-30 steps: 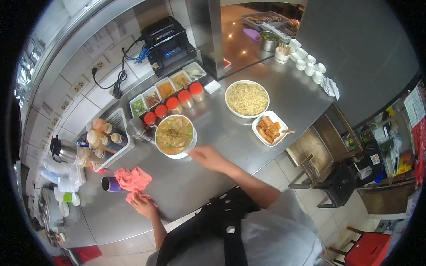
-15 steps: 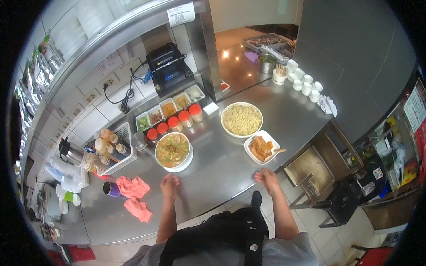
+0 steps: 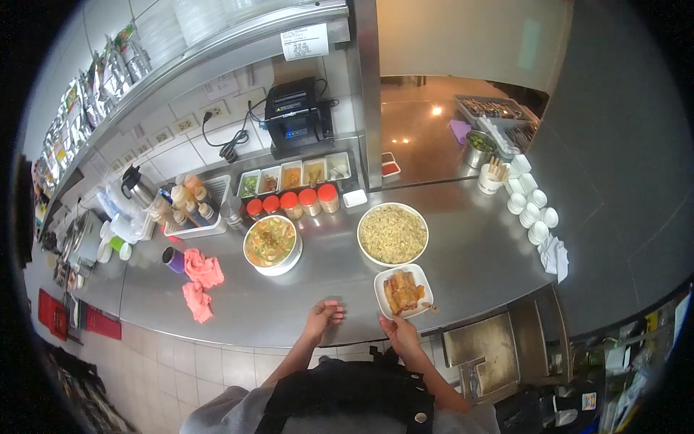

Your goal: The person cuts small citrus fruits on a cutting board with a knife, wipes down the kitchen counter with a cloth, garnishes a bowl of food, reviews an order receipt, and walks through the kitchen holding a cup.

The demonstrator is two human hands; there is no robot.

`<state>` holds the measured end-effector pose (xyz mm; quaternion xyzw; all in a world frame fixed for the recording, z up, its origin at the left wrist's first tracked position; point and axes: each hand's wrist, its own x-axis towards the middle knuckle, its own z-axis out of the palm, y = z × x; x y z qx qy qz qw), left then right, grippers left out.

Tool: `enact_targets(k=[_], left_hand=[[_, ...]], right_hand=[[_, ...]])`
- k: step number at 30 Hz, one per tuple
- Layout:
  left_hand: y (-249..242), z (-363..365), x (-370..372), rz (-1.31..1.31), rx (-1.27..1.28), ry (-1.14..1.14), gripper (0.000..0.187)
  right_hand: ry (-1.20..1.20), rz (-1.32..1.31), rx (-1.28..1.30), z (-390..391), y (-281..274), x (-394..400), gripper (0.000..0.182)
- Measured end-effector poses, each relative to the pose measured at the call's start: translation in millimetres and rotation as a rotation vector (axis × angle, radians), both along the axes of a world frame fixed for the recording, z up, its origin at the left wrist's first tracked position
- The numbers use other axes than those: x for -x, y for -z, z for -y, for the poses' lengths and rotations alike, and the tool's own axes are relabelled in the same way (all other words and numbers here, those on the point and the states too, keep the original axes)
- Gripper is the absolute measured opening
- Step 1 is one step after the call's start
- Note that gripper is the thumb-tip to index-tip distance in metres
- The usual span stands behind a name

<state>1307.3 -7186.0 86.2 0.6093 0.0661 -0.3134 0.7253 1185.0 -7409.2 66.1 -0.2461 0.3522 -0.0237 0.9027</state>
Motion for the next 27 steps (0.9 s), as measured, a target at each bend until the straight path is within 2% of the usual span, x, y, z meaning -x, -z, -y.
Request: enact_targets(k=[8, 10, 11, 16, 18, 20, 21, 23, 27], left_hand=[[2.6, 8.5, 9.3, 0.029, -0.035, 0.016, 0.020], [4.5, 11.5, 8.0, 0.002, -0.026, 0.049, 0.017], [4.1, 13.9, 7.1, 0.006, -0.030, 0.067, 0.017], [1.4, 41.6, -5.0, 0.030, -0.048, 0.124, 0.021], [-6.7, 58.8, -9.3, 0.037, -0.035, 0.135, 0.024], [-13.3, 75.0, -16.7, 0.068, -0.016, 0.127, 0.035], [-11.8, 82.8, -19.5, 0.059, -0.017, 0.137, 0.035], [-8.6, 103.4, -26.3, 0.120, 0.005, 0.099, 0.051], [-11.4, 143.6, -32.2, 0.053, -0.010, 0.022, 0.066]], right_hand=[[-0.100, -0.067, 0.276, 26.2, -0.1, 9.9, 0.029], [-0.070, -0.216, 0.552, 38.3, 3.2, 17.6, 0.029], [-0.052, -0.217, 0.547, 47.9, 6.5, 23.1, 0.029], [-0.032, -0.465, 0.931, 107.3, 22.5, 46.4, 0.034], [-0.149, -0.518, 1.256, 144.8, 23.0, 54.6, 0.040], [-0.089, -0.566, 1.255, 184.0, 28.6, 47.2, 0.043], [-0.107, -0.543, 1.260, 200.6, 8.9, 40.2, 0.044], [-0.108, -0.568, 1.202, 235.8, -9.4, 13.1, 0.038], [-0.003, -0.369, 1.062, 306.0, -23.0, -69.1, 0.029]])
